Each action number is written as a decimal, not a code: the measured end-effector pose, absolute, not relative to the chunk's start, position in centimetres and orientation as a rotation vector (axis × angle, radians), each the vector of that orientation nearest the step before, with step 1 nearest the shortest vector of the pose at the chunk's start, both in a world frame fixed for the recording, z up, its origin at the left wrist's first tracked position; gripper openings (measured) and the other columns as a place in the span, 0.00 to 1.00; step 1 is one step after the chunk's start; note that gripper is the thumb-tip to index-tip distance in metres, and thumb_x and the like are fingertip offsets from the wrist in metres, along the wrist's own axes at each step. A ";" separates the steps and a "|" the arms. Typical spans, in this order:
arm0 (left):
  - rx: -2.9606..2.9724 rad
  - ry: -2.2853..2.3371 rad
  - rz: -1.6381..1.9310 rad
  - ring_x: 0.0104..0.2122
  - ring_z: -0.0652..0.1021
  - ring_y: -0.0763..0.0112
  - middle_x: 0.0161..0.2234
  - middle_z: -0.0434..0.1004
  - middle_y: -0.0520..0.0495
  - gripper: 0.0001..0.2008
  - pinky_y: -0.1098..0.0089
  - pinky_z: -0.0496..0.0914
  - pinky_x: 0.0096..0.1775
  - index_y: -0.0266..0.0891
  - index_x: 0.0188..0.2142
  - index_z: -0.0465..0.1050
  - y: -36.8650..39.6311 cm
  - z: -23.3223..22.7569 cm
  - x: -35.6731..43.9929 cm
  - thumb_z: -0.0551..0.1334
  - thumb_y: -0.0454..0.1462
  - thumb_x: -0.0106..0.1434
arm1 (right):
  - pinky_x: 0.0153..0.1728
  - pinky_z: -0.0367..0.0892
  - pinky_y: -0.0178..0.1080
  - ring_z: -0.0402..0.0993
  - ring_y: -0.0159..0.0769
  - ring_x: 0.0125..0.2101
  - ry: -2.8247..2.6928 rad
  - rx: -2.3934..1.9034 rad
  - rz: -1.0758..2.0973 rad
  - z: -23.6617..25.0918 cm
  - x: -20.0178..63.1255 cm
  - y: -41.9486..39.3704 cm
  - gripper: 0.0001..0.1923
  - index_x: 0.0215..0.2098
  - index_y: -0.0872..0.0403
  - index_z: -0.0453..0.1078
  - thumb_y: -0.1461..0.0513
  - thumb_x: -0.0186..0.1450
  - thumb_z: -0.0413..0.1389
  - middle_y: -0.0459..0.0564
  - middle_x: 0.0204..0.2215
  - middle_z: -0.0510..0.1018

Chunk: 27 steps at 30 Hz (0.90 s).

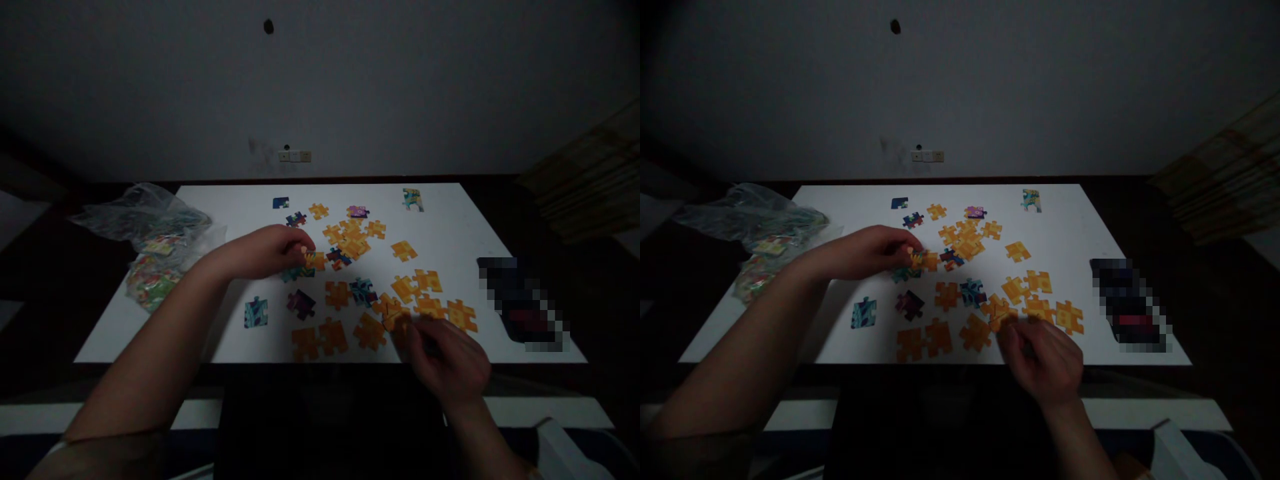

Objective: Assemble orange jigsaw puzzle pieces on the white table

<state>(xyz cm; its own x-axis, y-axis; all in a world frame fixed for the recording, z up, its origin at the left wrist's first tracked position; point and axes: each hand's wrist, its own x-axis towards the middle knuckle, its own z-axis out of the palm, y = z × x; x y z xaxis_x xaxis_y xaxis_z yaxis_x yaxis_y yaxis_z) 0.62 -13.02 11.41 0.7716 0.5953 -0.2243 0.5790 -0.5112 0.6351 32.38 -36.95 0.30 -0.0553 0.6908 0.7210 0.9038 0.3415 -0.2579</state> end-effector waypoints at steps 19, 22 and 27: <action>2.444 1.554 0.219 0.61 0.78 0.46 0.59 0.79 0.32 0.22 0.46 0.73 0.66 0.38 0.60 0.81 -16.4 6.1 -5.8 0.53 0.43 0.79 | 0.29 0.71 0.37 0.80 0.34 0.23 -1.812 -1.480 -0.342 -0.2 32.6 -37.1 0.06 0.37 0.50 0.77 0.65 0.72 0.66 0.43 0.26 0.84; 2.494 1.372 0.121 0.59 0.79 0.47 0.58 0.82 0.34 0.20 0.48 0.73 0.64 0.39 0.59 0.82 -15.4 7.3 -4.5 0.57 0.41 0.75 | 0.31 0.73 0.37 0.82 0.35 0.26 -1.833 -1.477 -0.331 -0.5 32.9 -37.3 0.04 0.39 0.50 0.78 0.65 0.72 0.66 0.44 0.29 0.86; 2.462 1.180 -0.068 0.57 0.81 0.50 0.58 0.82 0.37 0.24 0.52 0.75 0.61 0.43 0.60 0.80 -15.0 8.2 -2.3 0.69 0.40 0.65 | 0.30 0.73 0.38 0.83 0.37 0.26 -1.840 -1.504 -0.352 -0.7 33.1 -37.7 0.06 0.42 0.50 0.77 0.66 0.71 0.68 0.45 0.30 0.87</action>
